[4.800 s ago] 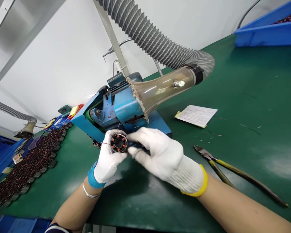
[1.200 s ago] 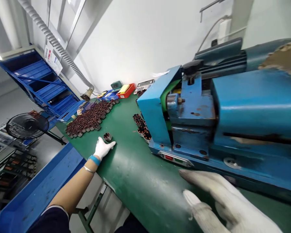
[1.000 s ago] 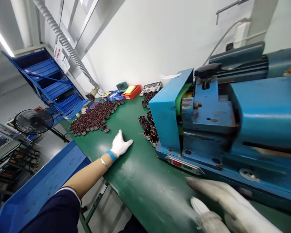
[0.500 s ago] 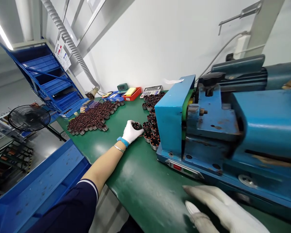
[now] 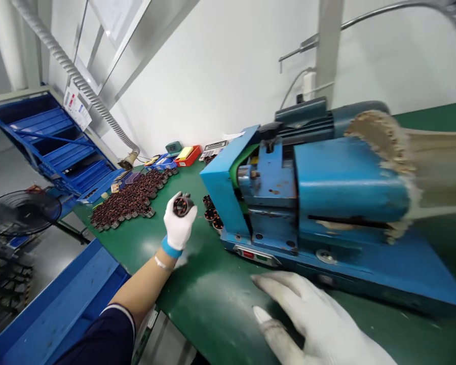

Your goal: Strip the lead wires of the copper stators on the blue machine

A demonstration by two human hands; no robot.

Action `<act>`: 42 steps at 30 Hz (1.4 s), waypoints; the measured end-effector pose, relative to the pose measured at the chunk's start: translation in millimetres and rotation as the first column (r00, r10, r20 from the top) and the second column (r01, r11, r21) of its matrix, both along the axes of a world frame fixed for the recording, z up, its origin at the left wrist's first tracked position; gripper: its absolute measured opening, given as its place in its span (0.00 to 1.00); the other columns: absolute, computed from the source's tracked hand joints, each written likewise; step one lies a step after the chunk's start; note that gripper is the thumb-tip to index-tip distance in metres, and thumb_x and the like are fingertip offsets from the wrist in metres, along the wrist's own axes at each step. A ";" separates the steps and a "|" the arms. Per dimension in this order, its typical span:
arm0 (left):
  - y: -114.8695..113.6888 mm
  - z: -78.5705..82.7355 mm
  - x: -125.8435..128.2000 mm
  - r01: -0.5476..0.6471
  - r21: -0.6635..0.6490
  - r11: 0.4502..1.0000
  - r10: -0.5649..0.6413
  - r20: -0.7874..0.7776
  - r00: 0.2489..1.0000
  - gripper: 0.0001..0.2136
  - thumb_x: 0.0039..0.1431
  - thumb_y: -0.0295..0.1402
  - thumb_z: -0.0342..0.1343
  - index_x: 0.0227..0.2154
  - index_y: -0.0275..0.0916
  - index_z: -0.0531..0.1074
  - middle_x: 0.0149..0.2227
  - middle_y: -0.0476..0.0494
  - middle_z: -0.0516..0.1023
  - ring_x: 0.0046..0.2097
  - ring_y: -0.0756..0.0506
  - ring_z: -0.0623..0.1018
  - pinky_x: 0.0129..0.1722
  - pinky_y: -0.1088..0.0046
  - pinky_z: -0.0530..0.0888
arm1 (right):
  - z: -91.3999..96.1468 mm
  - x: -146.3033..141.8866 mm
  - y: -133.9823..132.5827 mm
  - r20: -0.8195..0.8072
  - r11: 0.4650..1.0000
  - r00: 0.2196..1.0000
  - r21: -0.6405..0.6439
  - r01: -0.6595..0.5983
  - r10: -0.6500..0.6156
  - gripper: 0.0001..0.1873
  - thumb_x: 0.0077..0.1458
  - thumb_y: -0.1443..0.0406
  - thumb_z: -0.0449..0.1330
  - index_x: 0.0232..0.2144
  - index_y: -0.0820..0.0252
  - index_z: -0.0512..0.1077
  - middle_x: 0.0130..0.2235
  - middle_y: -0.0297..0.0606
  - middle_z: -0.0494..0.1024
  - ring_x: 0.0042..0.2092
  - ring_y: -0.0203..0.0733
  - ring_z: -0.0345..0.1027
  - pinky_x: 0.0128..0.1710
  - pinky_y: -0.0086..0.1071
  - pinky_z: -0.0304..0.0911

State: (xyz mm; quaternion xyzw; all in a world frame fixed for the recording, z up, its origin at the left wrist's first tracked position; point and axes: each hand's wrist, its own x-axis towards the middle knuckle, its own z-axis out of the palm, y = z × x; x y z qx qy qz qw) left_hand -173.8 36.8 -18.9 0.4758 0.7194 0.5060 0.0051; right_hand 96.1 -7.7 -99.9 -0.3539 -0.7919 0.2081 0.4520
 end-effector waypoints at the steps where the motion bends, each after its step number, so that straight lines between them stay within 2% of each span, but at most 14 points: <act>1: -14.4 1.9 17.1 0.111 0.082 0.990 -0.115 0.053 0.992 0.28 0.52 0.30 0.65 0.56 0.36 0.66 0.53 0.36 0.79 0.55 0.40 0.79 0.60 0.63 0.74 | 8.9 -1.1 -3.3 -0.004 1.000 1.000 0.009 -0.006 0.006 0.18 0.61 0.54 0.58 0.53 0.41 0.72 0.52 0.38 0.78 0.48 0.58 0.77 0.42 0.53 0.78; 3: -41.2 1.6 52.8 0.370 0.120 0.921 -0.384 0.133 0.913 0.29 0.47 0.30 0.67 0.54 0.38 0.68 0.48 0.40 0.81 0.50 0.40 0.82 0.56 0.61 0.78 | 26.3 -2.6 -9.5 -0.108 1.000 0.994 0.009 0.018 -0.017 0.23 0.61 0.55 0.59 0.58 0.46 0.68 0.54 0.42 0.77 0.51 0.57 0.76 0.47 0.48 0.77; 5: -59.6 -2.2 86.0 0.553 0.052 0.831 -0.548 0.238 0.802 0.29 0.47 0.30 0.67 0.54 0.40 0.68 0.49 0.40 0.81 0.49 0.40 0.82 0.54 0.60 0.80 | 40.5 -3.0 -13.3 -0.209 0.994 0.978 -0.112 0.000 -0.023 0.26 0.61 0.55 0.60 0.60 0.49 0.67 0.54 0.43 0.77 0.50 0.53 0.77 0.46 0.41 0.78; 7: -65.9 -7.4 113.2 0.656 0.004 0.754 -0.629 0.292 0.721 0.32 0.50 0.31 0.66 0.58 0.41 0.65 0.54 0.38 0.78 0.54 0.38 0.80 0.58 0.58 0.78 | 50.2 -1.6 -12.5 -0.300 0.975 0.951 -0.222 0.012 -0.080 0.26 0.55 0.52 0.64 0.55 0.53 0.71 0.52 0.45 0.78 0.51 0.56 0.76 0.48 0.43 0.77; 10: -55.9 -12.6 139.9 0.746 -0.013 0.666 -0.709 0.302 0.638 0.35 0.54 0.32 0.63 0.65 0.41 0.57 0.63 0.35 0.71 0.62 0.36 0.74 0.63 0.55 0.74 | 58.0 4.8 -1.6 -0.429 0.891 0.872 -0.453 0.020 -0.238 0.26 0.52 0.52 0.65 0.50 0.56 0.74 0.48 0.47 0.80 0.49 0.56 0.77 0.48 0.46 0.77; 13: -36.1 -9.1 152.0 0.790 0.009 0.614 -0.744 0.341 0.574 0.29 0.57 0.33 0.62 0.61 0.42 0.63 0.59 0.38 0.75 0.59 0.37 0.78 0.60 0.55 0.77 | 62.9 12.5 13.9 -0.554 0.852 0.777 -0.522 -0.045 -0.299 0.26 0.49 0.53 0.67 0.49 0.58 0.74 0.45 0.47 0.82 0.47 0.54 0.79 0.48 0.44 0.77; 17: -17.1 5.5 155.3 0.770 -0.018 0.638 -0.741 0.257 0.620 0.20 0.51 0.34 0.68 0.48 0.45 0.73 0.47 0.44 0.83 0.48 0.37 0.83 0.51 0.56 0.82 | 68.8 16.1 27.9 -0.615 0.854 0.722 -0.516 -0.063 -0.318 0.26 0.46 0.54 0.69 0.47 0.57 0.74 0.44 0.45 0.83 0.46 0.54 0.79 0.47 0.44 0.78; 21: -11.0 21.3 159.0 0.720 -0.075 0.690 -0.701 0.176 0.691 0.16 0.48 0.35 0.68 0.41 0.44 0.75 0.40 0.45 0.84 0.42 0.38 0.84 0.43 0.59 0.82 | 77.5 15.6 33.0 -0.662 0.844 0.681 -0.522 -0.122 -0.311 0.24 0.43 0.55 0.71 0.42 0.57 0.75 0.42 0.43 0.84 0.45 0.54 0.79 0.47 0.43 0.78; 25: -9.9 32.5 164.1 0.700 -0.105 0.707 -0.682 0.161 0.713 0.12 0.48 0.36 0.66 0.37 0.42 0.75 0.36 0.44 0.84 0.38 0.39 0.83 0.38 0.63 0.81 | 88.0 16.7 32.5 -0.634 0.827 0.679 -0.558 -0.069 -0.371 0.22 0.43 0.54 0.70 0.39 0.57 0.76 0.38 0.43 0.84 0.43 0.56 0.80 0.44 0.43 0.78; 28: -9.0 34.6 164.8 0.695 -0.119 0.709 -0.684 0.121 0.719 0.12 0.48 0.37 0.67 0.36 0.43 0.75 0.36 0.46 0.84 0.38 0.40 0.83 0.37 0.64 0.80 | 92.0 17.5 31.0 -0.578 0.821 0.707 -0.571 0.006 -0.407 0.21 0.44 0.52 0.69 0.38 0.57 0.78 0.37 0.42 0.84 0.43 0.57 0.80 0.45 0.45 0.78; 32: -6.9 34.3 166.0 0.688 -0.148 0.710 -0.689 0.051 0.723 0.14 0.49 0.40 0.69 0.36 0.45 0.74 0.38 0.46 0.84 0.40 0.38 0.83 0.41 0.62 0.80 | 88.8 18.8 32.5 -0.585 0.816 0.684 -0.577 0.027 -0.436 0.18 0.46 0.53 0.68 0.38 0.55 0.78 0.38 0.43 0.84 0.44 0.59 0.79 0.48 0.46 0.77; 37: -8.2 35.2 167.5 0.717 -0.187 0.671 -0.723 0.047 0.689 0.11 0.52 0.40 0.67 0.36 0.45 0.74 0.38 0.47 0.83 0.42 0.38 0.82 0.43 0.62 0.81 | 75.4 23.7 30.2 -0.542 0.764 0.668 -0.643 0.061 -0.510 0.18 0.52 0.54 0.65 0.42 0.56 0.77 0.43 0.45 0.83 0.49 0.58 0.78 0.51 0.43 0.75; 39: -12.6 31.7 163.6 0.753 -0.155 0.640 -0.758 0.035 0.651 0.11 0.52 0.38 0.67 0.37 0.46 0.74 0.39 0.48 0.82 0.43 0.39 0.82 0.45 0.63 0.81 | 68.7 27.7 23.1 -0.497 0.781 0.715 -0.615 0.110 -0.492 0.20 0.53 0.54 0.66 0.46 0.55 0.76 0.43 0.45 0.83 0.47 0.57 0.78 0.48 0.43 0.76; 42: -21.2 20.9 154.7 0.808 -0.047 0.587 -0.809 0.016 0.588 0.18 0.49 0.37 0.69 0.43 0.45 0.73 0.43 0.46 0.81 0.45 0.39 0.81 0.48 0.63 0.80 | 60.4 34.0 11.2 -0.429 0.881 0.840 -0.460 0.115 -0.333 0.22 0.53 0.54 0.68 0.49 0.51 0.75 0.44 0.42 0.81 0.44 0.55 0.79 0.42 0.39 0.78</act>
